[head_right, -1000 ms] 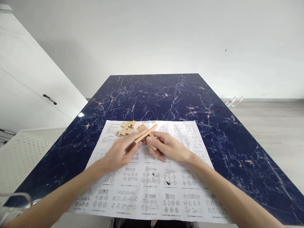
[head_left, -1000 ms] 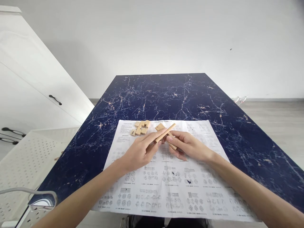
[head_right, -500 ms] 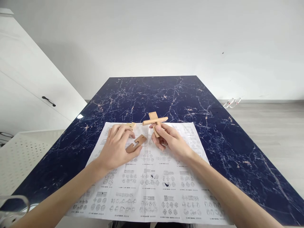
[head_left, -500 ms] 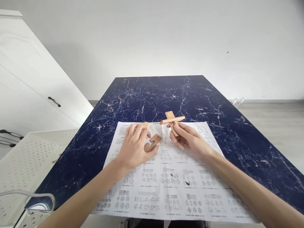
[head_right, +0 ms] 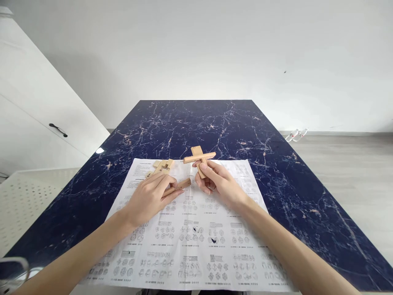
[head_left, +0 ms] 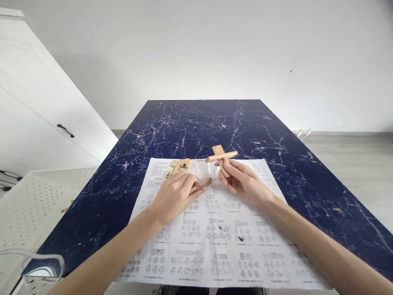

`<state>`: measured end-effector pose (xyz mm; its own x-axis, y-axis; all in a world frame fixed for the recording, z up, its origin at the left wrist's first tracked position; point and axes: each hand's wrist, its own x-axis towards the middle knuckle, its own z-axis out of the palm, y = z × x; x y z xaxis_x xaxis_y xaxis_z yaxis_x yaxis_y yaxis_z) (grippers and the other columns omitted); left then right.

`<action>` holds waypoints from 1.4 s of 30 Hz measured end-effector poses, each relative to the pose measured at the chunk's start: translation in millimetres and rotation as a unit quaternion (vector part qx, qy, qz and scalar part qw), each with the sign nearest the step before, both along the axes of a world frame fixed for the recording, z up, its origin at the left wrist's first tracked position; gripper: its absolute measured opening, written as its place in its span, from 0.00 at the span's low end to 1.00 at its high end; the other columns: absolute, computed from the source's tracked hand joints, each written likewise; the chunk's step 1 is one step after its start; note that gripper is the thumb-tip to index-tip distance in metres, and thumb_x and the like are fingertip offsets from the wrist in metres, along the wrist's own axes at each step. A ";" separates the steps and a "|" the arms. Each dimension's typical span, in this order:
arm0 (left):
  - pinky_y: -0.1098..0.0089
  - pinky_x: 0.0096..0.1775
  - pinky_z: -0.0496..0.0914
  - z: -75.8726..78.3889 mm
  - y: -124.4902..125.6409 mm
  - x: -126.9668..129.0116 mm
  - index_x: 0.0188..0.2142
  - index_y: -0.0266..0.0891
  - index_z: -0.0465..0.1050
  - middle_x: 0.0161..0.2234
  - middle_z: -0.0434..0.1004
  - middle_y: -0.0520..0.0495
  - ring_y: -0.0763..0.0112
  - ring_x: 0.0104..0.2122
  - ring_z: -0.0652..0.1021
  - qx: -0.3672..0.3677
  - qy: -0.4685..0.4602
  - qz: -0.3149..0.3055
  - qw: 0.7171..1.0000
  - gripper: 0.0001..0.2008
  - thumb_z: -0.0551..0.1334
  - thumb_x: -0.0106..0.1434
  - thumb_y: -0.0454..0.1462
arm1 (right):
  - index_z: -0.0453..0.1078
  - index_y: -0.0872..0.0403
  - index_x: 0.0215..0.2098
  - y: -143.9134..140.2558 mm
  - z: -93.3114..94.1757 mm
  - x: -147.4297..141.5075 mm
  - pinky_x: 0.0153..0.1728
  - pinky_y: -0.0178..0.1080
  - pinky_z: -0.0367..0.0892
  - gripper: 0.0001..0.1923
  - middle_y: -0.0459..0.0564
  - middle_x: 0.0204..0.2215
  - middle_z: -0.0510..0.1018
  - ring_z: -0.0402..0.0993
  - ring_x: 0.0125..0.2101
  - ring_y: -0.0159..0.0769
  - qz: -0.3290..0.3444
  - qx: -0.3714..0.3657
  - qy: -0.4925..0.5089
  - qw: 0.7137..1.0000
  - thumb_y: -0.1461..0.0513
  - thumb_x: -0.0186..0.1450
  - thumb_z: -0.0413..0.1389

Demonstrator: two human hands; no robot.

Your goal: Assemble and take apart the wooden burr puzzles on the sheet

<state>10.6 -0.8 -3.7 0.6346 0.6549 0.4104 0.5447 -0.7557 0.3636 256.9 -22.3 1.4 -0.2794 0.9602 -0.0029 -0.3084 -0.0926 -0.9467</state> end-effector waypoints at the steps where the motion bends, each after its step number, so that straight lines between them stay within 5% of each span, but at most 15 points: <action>1: 0.63 0.38 0.72 0.4 -0.3 -0.1 0.37 0.41 0.70 0.33 0.77 0.49 0.63 0.33 0.78 -0.021 -0.018 0.004 1.000 0.12 0.63 0.76 0.45 | 0.72 0.53 0.46 0.0 0.9 -0.1 0.25 0.37 0.52 0.15 0.42 0.26 0.72 0.57 0.19 0.27 0.000 -0.002 0.002 1.000 0.49 0.77 0.58; 4: 0.62 0.41 0.75 5.5 -1.0 1.4 0.45 0.42 0.73 0.39 0.82 0.48 0.63 0.36 0.81 -0.131 -0.104 0.036 0.985 0.09 0.66 0.74 0.45 | 0.71 0.53 0.44 0.6 2.2 -0.2 0.24 0.37 0.51 0.16 0.42 0.26 0.73 0.57 0.19 0.27 -0.004 -0.010 0.008 1.000 0.49 0.77 0.58; 10: 0.65 0.38 0.77 21.5 -3.2 7.8 0.53 0.40 0.75 0.43 0.81 0.43 0.64 0.37 0.81 -0.321 -0.286 0.049 0.902 0.12 0.62 0.77 0.43 | 0.72 0.53 0.44 2.9 0.6 2.0 0.23 0.37 0.51 0.17 0.43 0.26 0.72 0.56 0.19 0.28 -0.009 -0.039 0.026 0.999 0.48 0.76 0.59; 17: 0.59 0.48 0.75 23.3 -3.9 6.7 0.58 0.39 0.74 0.42 0.81 0.42 0.64 0.39 0.78 -0.343 -0.353 0.022 0.870 0.15 0.60 0.78 0.42 | 0.72 0.54 0.44 -4.0 1.7 -5.0 0.22 0.36 0.55 0.14 0.44 0.26 0.74 0.58 0.19 0.29 0.048 -0.060 0.040 0.996 0.51 0.77 0.58; 29: 0.59 0.47 0.76 27.9 -12.5 11.7 0.59 0.42 0.75 0.50 0.76 0.41 0.63 0.41 0.79 -0.367 -0.340 -0.012 0.866 0.14 0.58 0.79 0.41 | 0.71 0.54 0.37 -7.7 -1.0 -16.9 0.20 0.34 0.53 0.14 0.45 0.26 0.73 0.56 0.18 0.26 0.102 -0.101 0.131 0.981 0.54 0.78 0.57; 42: 0.60 0.46 0.75 24.8 -12.5 10.6 0.60 0.43 0.74 0.44 0.78 0.43 0.62 0.41 0.78 -0.385 -0.362 -0.016 0.849 0.15 0.58 0.79 0.42 | 0.70 0.53 0.40 -8.3 -8.8 -18.3 0.19 0.33 0.54 0.12 0.44 0.27 0.74 0.54 0.17 0.25 0.142 -0.125 0.145 0.971 0.54 0.78 0.57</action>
<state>21.2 -13.3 21.1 0.4216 0.8928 0.1590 -0.0482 -0.1530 0.9870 238.7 -30.6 -7.4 -0.5566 0.8237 -0.1082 -0.4868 -0.4290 -0.7609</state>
